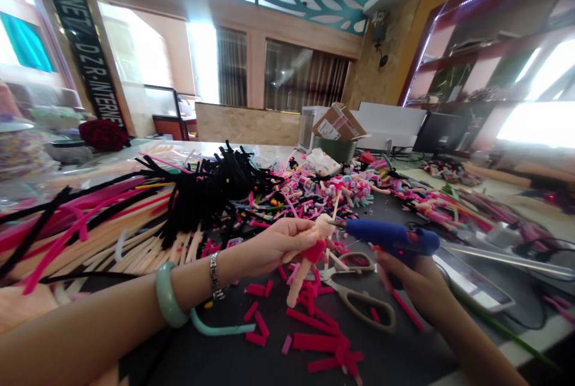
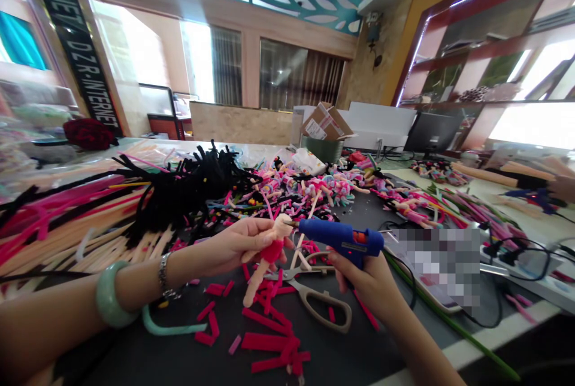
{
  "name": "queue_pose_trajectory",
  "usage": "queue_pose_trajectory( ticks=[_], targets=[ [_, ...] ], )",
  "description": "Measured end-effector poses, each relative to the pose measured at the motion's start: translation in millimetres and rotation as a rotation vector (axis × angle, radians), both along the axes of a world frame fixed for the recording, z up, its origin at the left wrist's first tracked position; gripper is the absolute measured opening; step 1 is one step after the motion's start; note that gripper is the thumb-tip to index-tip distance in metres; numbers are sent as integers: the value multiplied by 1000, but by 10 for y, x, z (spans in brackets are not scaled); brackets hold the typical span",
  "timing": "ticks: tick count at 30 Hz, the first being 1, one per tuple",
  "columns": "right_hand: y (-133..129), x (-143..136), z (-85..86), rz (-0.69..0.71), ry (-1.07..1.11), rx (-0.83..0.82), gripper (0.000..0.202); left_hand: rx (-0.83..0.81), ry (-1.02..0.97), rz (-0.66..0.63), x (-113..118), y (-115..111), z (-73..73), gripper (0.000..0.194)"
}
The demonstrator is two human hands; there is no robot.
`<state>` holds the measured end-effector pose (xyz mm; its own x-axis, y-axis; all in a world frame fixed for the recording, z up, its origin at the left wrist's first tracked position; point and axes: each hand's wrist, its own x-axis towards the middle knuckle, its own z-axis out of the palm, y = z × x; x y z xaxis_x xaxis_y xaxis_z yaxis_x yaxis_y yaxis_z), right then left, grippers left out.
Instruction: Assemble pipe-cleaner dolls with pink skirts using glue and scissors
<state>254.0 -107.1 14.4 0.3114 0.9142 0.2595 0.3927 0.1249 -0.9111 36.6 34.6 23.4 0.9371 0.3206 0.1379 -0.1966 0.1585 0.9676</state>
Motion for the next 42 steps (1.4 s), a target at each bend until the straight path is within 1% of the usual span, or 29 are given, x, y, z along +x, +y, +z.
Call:
queue_pose_trajectory(
  ticks=[6,11,14,20,25,29,32,38,42],
  targets=[
    [0,15,7,73,93,45,35,-12,-1,1,-6,-4,19,31],
    [-1,-5,45,118,118,61,37,-43,4,24,-12,-1,27,32],
    [-1,6,28,96,129,45,36,-45,46,46,-23,15,21,34],
    [2,26,-30,52,125,1,36,-55,21,-23,-31,42,9,29],
    [-14,17,-19,33,94,0,33,-66,-10,-65,-27,31,30,28],
    [-5,20,-12,44,51,-13,32,-58,12,-82,-33,25,48,28],
    [11,20,-16,42,47,-13,33,-66,27,-69,-40,24,55,26],
    [-3,11,12,77,59,56,36,-57,34,-34,-42,54,23,27],
    [9,-13,41,0,9,125,40,-71,34,52,-31,90,-13,26]
  ],
)
